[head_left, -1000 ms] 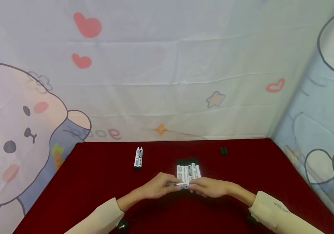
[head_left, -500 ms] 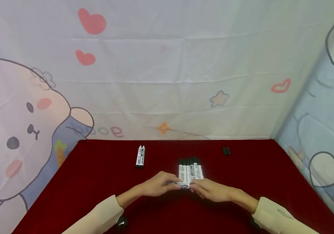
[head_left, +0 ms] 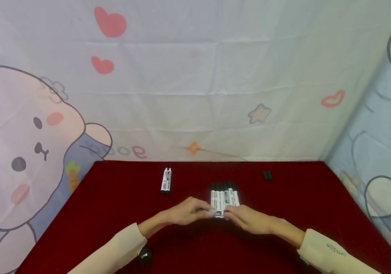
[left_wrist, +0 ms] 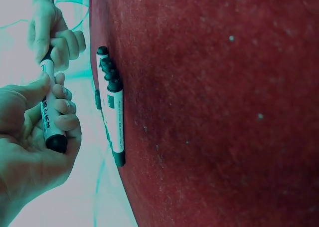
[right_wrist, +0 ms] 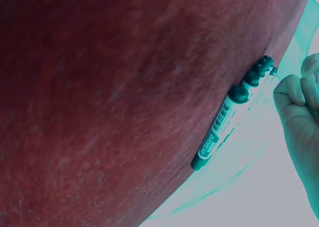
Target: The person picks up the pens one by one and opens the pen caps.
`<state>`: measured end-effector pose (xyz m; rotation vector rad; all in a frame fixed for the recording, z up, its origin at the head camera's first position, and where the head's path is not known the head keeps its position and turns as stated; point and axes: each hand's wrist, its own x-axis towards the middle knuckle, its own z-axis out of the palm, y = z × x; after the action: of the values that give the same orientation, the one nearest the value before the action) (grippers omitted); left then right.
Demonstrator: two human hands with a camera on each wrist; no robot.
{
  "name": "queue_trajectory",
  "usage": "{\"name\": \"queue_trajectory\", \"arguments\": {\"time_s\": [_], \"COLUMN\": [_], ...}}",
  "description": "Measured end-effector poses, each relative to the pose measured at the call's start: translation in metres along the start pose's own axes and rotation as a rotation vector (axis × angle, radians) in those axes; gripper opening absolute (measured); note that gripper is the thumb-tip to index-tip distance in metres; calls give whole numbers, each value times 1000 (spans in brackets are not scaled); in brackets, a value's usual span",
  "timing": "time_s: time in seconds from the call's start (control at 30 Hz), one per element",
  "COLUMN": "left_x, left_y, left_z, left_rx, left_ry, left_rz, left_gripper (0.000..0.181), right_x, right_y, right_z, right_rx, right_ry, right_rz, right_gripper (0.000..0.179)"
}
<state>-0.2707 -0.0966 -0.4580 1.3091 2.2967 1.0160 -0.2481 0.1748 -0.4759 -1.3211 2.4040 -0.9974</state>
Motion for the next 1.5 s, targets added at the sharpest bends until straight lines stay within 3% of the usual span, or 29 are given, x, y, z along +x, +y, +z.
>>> {"name": "queue_trajectory", "arguments": {"time_s": [0.13, 0.23, 0.37, 0.53, 0.7, 0.9, 1.0, 1.2, 1.5], "left_x": [-1, -1, 0, 0, 1, 0, -3, -7, -4], "left_y": [0, 1, 1, 0, 2, 4, 4, 5, 7], "left_z": [-1, -1, 3, 12, 14, 16, 17, 19, 15], "left_rx": [18, 75, 127, 145, 188, 199, 218, 194, 132], "left_ry": [27, 84, 147, 175, 183, 164, 148, 91, 40], "left_rz": [-7, 26, 50, 29, 37, -19, -30, -56, 7], "left_gripper": [28, 25, 22, 22, 21, 26, 27, 27, 26], "right_x": [3, 6, 7, 5, 6, 8, 8, 5, 1], "right_y": [0, 1, 2, 2, 0, -2, -1, 0, -1], "right_z": [-2, -6, -8, -6, -8, -9, -6, -1, 2], "right_rx": [-68, -48, 84, 247, 408, 522, 469, 271, 199], "right_ry": [0, -24, -88, -164, -210, -254, -259, -253, -191], "right_rz": [-7, 21, 110, 207, 247, 306, 292, 164, 67], "right_gripper": [28, 28, 30, 36, 45, 43, 40, 37, 36]}}
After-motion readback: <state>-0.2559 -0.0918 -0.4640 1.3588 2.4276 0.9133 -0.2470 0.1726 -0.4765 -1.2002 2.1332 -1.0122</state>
